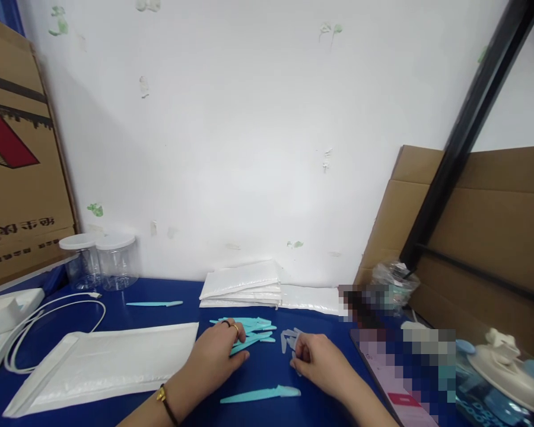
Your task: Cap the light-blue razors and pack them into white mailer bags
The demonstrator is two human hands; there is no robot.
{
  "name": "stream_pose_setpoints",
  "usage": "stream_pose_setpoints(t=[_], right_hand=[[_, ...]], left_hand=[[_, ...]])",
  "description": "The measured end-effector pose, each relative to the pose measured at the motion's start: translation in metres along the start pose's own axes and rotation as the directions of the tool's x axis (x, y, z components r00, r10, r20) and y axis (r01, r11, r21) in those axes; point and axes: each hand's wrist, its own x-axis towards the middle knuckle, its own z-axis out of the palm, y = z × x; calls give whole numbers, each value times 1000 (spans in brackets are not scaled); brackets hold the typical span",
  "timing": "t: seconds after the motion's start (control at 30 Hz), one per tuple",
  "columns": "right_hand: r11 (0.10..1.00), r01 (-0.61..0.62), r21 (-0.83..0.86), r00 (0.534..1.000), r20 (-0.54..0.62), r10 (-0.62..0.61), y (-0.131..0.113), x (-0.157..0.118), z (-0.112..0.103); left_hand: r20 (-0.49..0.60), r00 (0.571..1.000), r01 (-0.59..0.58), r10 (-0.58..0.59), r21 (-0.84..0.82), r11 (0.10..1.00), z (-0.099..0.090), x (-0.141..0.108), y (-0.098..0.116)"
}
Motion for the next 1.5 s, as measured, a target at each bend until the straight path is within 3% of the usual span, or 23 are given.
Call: stream_pose_setpoints(t=[0.13, 0.23, 0.33, 0.47, 0.6, 0.9, 1.2, 1.43, 1.5], right_hand=[[998, 57, -22, 998, -1, -57, -2, -1, 5], [995, 102, 7, 995, -10, -102, -5, -2, 3], [978, 122, 172, 992, -30, -119, -4, 1, 3], [831, 60, 554, 998, -8, -67, 3, 10, 6], [673, 75, 735, 996, -25, -83, 6, 16, 4], [630, 70, 773, 997, -34, -69, 0, 15, 5], [649, 71, 757, 994, 0, -110, -9, 13, 12], [723, -16, 691, 964, 201, -172, -9, 5, 11], [782, 7, 624, 964, 203, -171, -5, 5, 6]], left_hand=[[-3, 998, 61, -61, 134, 989, -2, 7, -13], [54, 993, 96, -101, 90, 991, -1, 9, -19], [56, 992, 109, -110, 32, 994, 1, 10, -23], [33, 997, 68, -69, 13, 998, 2, 13, -26], [56, 998, 47, -41, -96, 994, 2, 15, -24], [95, 995, 34, -13, -225, 974, 4, 14, -19], [134, 991, 28, 7, -263, 964, 5, 12, -13], [344, 938, 83, 36, -325, 942, 14, 2, -9], [371, 928, 88, 30, -295, 951, 13, 0, -7]])
